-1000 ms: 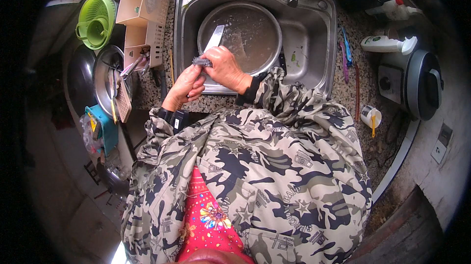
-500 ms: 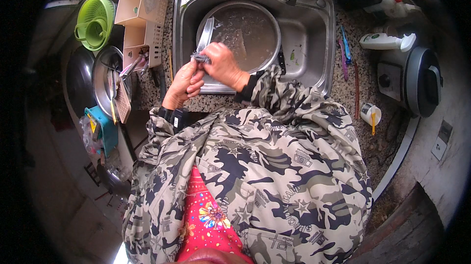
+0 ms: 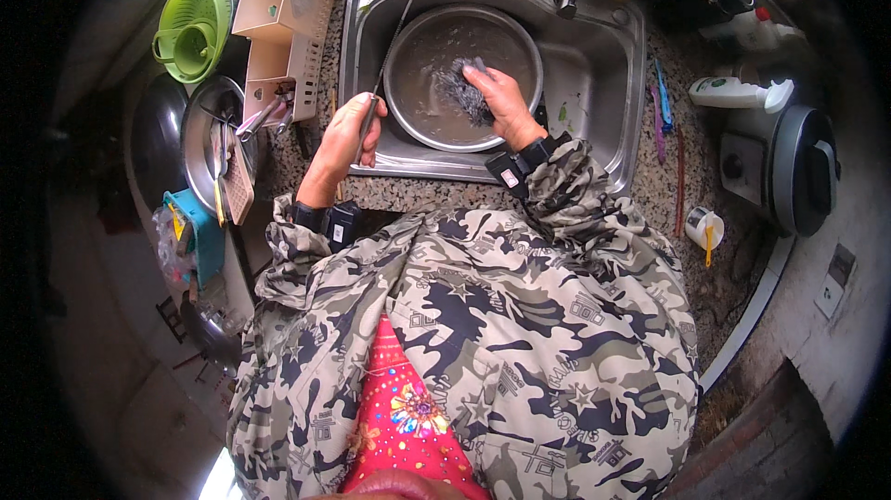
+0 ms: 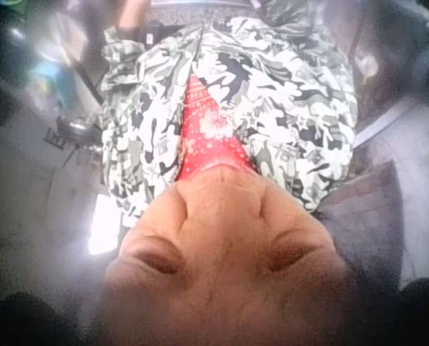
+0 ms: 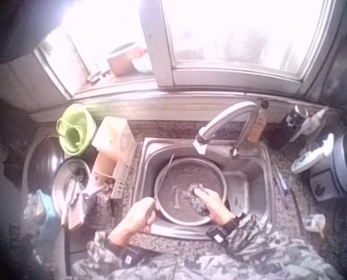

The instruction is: The person scrubs a knife, spoon, fork, and another spoon with a steel wool pad in a kitchen sink, then rinses each item under running water and places them into a dish rack.

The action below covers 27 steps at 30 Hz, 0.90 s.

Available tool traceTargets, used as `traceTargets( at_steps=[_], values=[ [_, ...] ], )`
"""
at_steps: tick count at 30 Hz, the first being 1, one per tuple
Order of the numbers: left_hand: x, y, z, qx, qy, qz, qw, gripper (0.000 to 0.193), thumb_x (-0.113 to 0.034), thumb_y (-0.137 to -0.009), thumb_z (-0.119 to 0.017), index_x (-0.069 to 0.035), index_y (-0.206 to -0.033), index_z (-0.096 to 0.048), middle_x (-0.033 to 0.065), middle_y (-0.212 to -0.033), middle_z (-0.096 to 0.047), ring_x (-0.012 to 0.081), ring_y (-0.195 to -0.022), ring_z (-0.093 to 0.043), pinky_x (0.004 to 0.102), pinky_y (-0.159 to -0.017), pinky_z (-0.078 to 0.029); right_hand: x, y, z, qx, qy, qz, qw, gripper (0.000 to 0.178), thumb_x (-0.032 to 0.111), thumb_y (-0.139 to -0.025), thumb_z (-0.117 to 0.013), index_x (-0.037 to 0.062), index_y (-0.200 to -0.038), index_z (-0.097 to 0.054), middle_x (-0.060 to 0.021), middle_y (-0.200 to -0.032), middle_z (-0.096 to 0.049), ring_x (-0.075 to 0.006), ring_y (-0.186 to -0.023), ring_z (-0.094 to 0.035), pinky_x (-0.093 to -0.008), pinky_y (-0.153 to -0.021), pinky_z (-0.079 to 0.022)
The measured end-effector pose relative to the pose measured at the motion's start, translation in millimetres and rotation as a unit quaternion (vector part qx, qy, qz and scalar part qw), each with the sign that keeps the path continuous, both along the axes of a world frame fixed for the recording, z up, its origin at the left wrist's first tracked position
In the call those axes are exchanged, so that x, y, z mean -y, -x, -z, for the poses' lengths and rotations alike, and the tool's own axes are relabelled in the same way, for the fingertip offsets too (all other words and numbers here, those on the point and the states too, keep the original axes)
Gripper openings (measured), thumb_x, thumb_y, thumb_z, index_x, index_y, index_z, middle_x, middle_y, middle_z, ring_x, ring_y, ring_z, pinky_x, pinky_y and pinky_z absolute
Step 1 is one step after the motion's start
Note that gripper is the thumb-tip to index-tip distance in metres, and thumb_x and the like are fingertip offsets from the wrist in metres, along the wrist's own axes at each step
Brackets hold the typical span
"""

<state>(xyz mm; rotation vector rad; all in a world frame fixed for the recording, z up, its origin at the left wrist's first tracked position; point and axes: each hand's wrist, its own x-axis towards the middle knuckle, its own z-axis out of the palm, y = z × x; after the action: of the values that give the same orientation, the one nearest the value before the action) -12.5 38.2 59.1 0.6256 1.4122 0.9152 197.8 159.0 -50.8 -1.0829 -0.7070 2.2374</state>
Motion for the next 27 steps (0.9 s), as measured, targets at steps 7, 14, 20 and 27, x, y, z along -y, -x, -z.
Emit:
traceTargets(
  at_steps=[7, 14, 20, 27],
  values=[
    [2.7, -23.8, 1.1, 0.067, 0.013, 0.103, 0.992, 0.027, -0.028, -0.097, -0.045, -0.005, -0.108, -0.051, 0.0007, -0.063, -0.051, 0.0080, -0.043, -0.047, 0.0199, -0.039, -0.039, -6.7, 24.6, -50.4, -0.066, -0.016, -0.044, 0.997, 0.021, 0.020, -0.088, -0.061, 0.0011, -0.097, -0.060, -0.0048, -0.089, -0.063, -0.0108, -0.075, -0.061, -0.0240, -0.068, -0.050],
    [14.9, -22.3, -0.2, 0.263, 0.058, 0.009, 0.963, 0.023, -0.029, -0.097, -0.044, -0.008, -0.106, -0.050, -0.0041, -0.058, -0.037, 0.0036, -0.037, -0.029, 0.0184, -0.033, -0.024, -6.6, 26.3, -33.8, -0.004, -0.064, 0.006, 0.998, 0.020, 0.016, -0.087, -0.062, 0.0006, -0.100, -0.059, -0.0031, -0.086, -0.063, -0.0094, -0.076, -0.060, -0.0219, -0.070, -0.049],
    [15.3, -19.4, 2.3, 0.222, 0.072, -0.026, 0.972, 0.021, -0.031, -0.098, -0.042, -0.012, -0.104, -0.047, -0.0041, -0.055, -0.034, 0.0043, -0.035, -0.027, 0.0204, -0.032, -0.022, -17.8, 27.8, -49.0, 0.189, -0.513, 0.103, 0.831, 0.020, 0.013, -0.078, -0.069, 0.0057, -0.096, -0.064, -0.0045, -0.088, -0.063, -0.0172, -0.079, -0.060, -0.0283, -0.071, -0.049],
    [11.4, -32.0, 10.1, 0.077, 0.079, -0.026, 0.994, 0.019, -0.029, -0.098, -0.041, -0.011, -0.104, -0.047, -0.0044, -0.050, -0.033, 0.0051, -0.032, -0.026, 0.0202, -0.029, -0.022, 33.6, 61.7, -67.0, 0.202, -0.716, -0.038, 0.667, 0.013, 0.008, -0.067, -0.066, 0.0095, -0.080, -0.064, -0.0055, -0.082, -0.061, -0.0240, -0.085, -0.056, -0.0358, -0.078, -0.043]
  ],
)
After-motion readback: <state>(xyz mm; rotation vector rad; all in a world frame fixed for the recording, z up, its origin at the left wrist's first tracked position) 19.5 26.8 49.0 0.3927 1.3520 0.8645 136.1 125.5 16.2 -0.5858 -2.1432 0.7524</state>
